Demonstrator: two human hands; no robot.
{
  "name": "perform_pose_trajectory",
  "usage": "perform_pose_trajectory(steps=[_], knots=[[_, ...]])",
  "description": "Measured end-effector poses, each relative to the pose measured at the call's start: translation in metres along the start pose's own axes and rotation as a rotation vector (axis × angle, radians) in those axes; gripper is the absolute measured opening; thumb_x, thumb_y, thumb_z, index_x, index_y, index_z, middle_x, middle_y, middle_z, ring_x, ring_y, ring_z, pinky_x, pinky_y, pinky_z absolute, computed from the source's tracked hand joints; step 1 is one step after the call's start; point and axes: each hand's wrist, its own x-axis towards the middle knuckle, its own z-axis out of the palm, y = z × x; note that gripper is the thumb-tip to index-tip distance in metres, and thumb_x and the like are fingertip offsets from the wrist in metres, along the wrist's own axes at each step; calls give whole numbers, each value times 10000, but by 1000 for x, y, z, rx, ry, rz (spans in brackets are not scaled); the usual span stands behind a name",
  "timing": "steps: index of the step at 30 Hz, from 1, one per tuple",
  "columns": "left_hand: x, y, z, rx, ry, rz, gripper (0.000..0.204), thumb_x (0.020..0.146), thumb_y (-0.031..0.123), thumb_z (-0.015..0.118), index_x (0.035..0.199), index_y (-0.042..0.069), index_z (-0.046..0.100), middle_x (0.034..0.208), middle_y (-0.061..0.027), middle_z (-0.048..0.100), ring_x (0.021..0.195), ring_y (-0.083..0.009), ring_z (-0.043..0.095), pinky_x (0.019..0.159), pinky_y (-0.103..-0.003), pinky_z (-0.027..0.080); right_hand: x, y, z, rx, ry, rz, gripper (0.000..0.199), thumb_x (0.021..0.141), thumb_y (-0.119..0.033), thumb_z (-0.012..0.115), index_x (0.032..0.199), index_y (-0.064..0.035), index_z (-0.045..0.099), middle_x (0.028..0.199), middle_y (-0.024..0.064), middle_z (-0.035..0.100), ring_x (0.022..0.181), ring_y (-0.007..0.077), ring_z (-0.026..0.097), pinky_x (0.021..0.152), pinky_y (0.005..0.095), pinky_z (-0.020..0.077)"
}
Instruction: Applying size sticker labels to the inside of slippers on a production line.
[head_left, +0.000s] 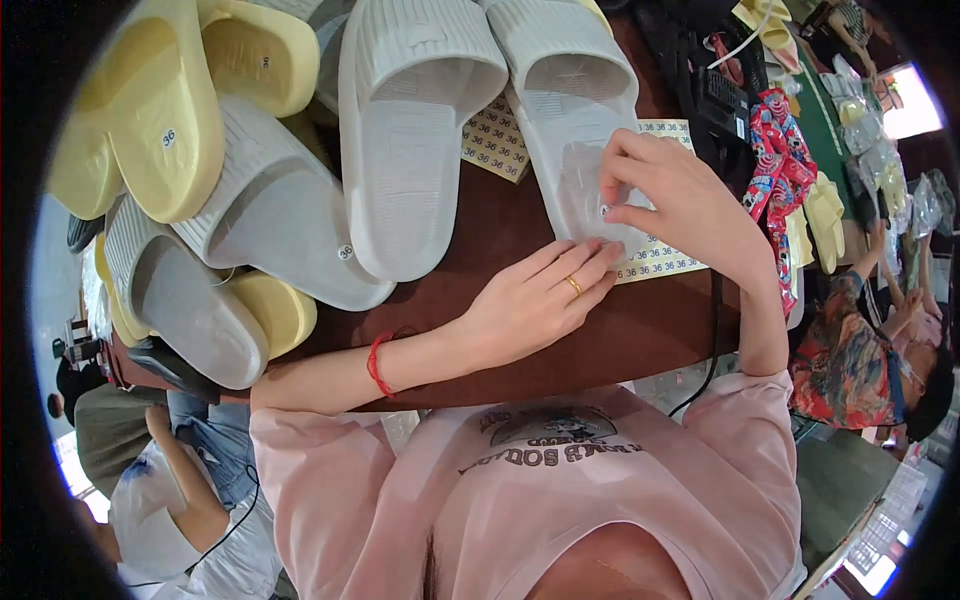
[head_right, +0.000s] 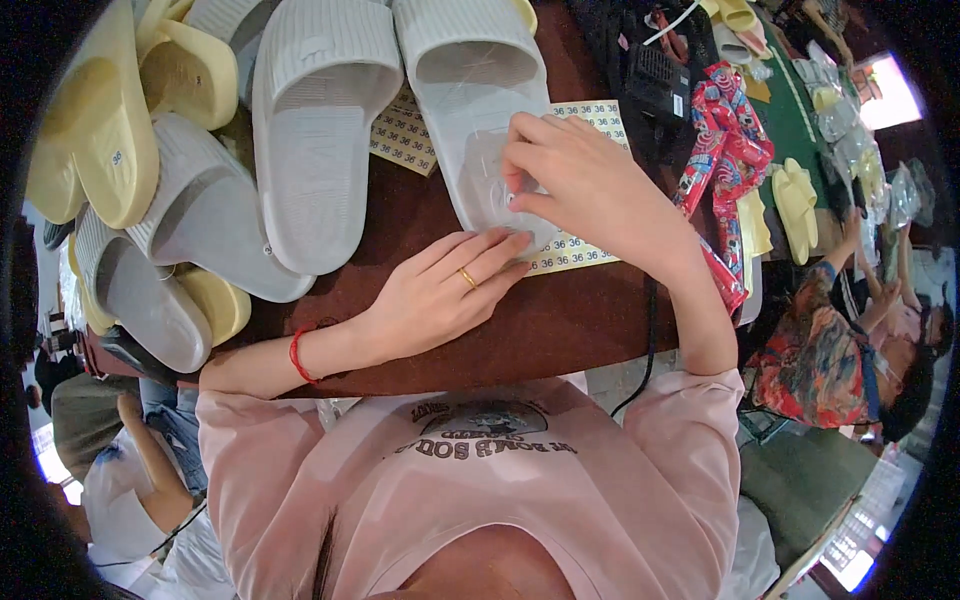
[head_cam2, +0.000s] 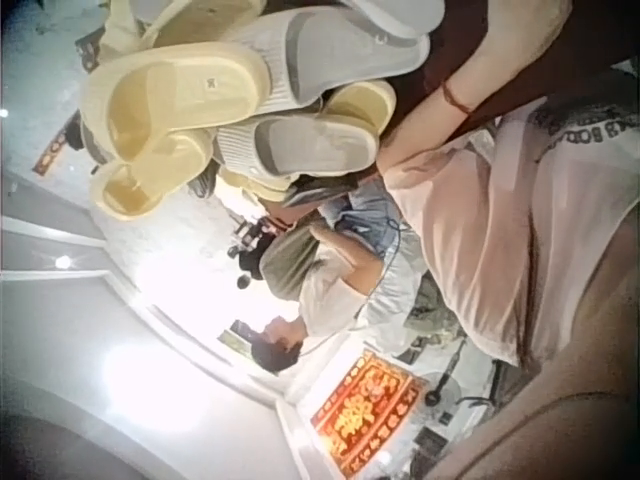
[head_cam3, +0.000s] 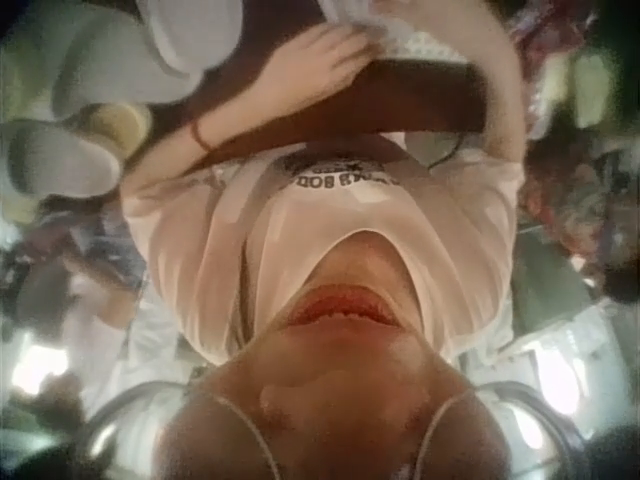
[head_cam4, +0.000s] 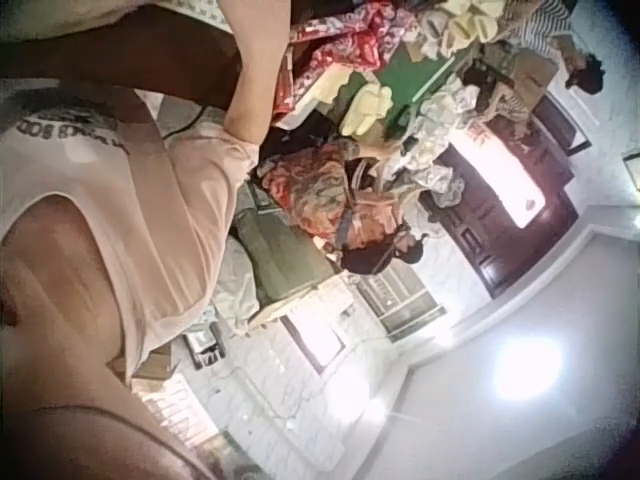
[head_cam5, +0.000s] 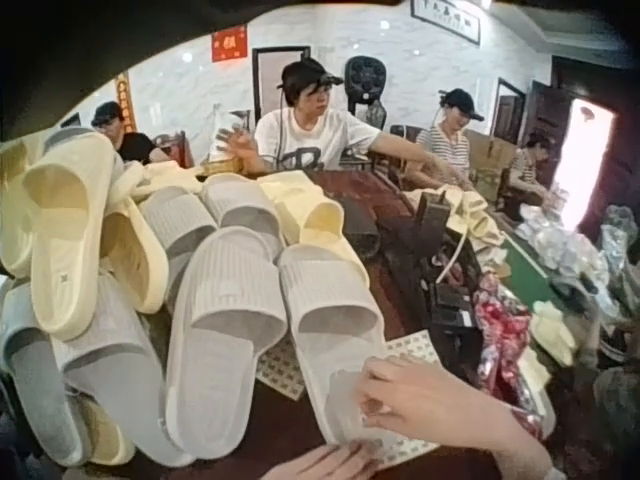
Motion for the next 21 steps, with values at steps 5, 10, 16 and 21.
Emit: perform_pose_trajectory(steps=[5,10,16,21], knots=[[1,-2,-2,-8,13,-2,415,708,101,661,1120,75,614,1309,-83,502,1169,-217,520,948,-353,443,0,-4,3,-45,20,2,149,769,-77,644,827,-20,518,889,84,491,874,283,524,778,376,420],[2,0,-4,-30,-16,-48,447,699,110,670,1139,104,590,1326,-108,489,1177,-243,515,965,-387,414,-2,-5,9,-124,66,-27,139,788,-62,615,851,-7,503,922,96,477,889,287,511,786,375,415],[5,1,-1,-21,-8,-86,402,697,110,678,1085,113,577,1330,-113,488,1168,-234,522,930,-368,425,-7,-9,5,-166,13,-78,148,810,-41,586,903,-1,479,979,113,450,918,295,500,788,378,417],[5,2,-1,10,1,-85,374,696,117,680,1058,132,589,1303,-99,510,1163,-220,528,914,-356,426,-5,-4,-4,18,44,82,160,773,-87,626,851,-22,503,922,86,491,909,285,510,814,374,417]])
